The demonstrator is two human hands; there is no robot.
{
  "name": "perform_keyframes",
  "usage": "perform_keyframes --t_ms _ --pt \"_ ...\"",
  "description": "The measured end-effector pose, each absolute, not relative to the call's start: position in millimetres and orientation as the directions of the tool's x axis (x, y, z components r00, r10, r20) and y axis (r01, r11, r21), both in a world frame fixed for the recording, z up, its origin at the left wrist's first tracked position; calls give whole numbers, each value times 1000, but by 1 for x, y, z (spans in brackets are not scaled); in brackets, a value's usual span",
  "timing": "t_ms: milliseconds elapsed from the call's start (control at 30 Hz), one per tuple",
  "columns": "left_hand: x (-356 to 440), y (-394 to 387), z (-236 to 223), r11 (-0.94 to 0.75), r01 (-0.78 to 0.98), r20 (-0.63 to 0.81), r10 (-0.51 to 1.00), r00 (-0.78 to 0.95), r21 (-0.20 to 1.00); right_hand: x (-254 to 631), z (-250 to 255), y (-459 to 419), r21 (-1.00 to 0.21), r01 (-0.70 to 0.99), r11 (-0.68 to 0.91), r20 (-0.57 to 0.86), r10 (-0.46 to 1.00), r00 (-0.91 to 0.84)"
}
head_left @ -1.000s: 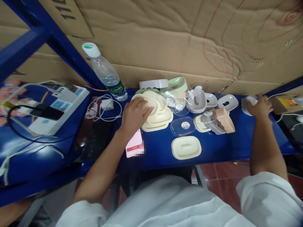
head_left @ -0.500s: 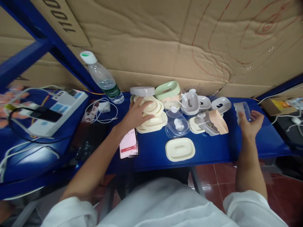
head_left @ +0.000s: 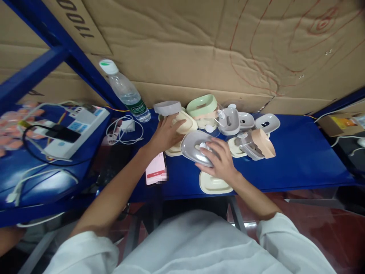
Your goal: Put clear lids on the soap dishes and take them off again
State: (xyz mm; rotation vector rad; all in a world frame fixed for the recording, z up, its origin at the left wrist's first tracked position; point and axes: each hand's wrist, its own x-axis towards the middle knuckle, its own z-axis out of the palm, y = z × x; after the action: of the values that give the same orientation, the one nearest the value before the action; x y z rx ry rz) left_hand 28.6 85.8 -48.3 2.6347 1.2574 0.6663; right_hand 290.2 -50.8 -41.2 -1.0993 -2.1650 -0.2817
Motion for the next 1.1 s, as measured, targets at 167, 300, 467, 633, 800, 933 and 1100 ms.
perform_keyframes --t_ms 167,300,467,633,800,933,1100 --pt "10 92 -41 -686 660 379 724 576 306 292 -52 -37 14 719 694 653 539 -533" --pt "5 79 -37 -700 664 401 705 584 264 300 -47 -13 -70 767 638 628 625 -463" --pt "1 46 -31 -676 697 329 732 597 240 314 -50 1 -289 835 468 694 703 -154" --pt "3 28 -32 -643 734 340 755 561 218 319 -55 -1 -288 860 422 677 725 -129" --pt "46 -26 -33 -823 549 387 558 734 146 315 -55 0 -236 874 424 708 692 -144" --pt "87 -70 -41 -968 252 281 247 927 20 317 -42 0 -212 880 424 723 674 -151" --pt "96 -65 -45 -936 350 243 334 911 -24 318 9 10 -237 841 487 672 707 -220"
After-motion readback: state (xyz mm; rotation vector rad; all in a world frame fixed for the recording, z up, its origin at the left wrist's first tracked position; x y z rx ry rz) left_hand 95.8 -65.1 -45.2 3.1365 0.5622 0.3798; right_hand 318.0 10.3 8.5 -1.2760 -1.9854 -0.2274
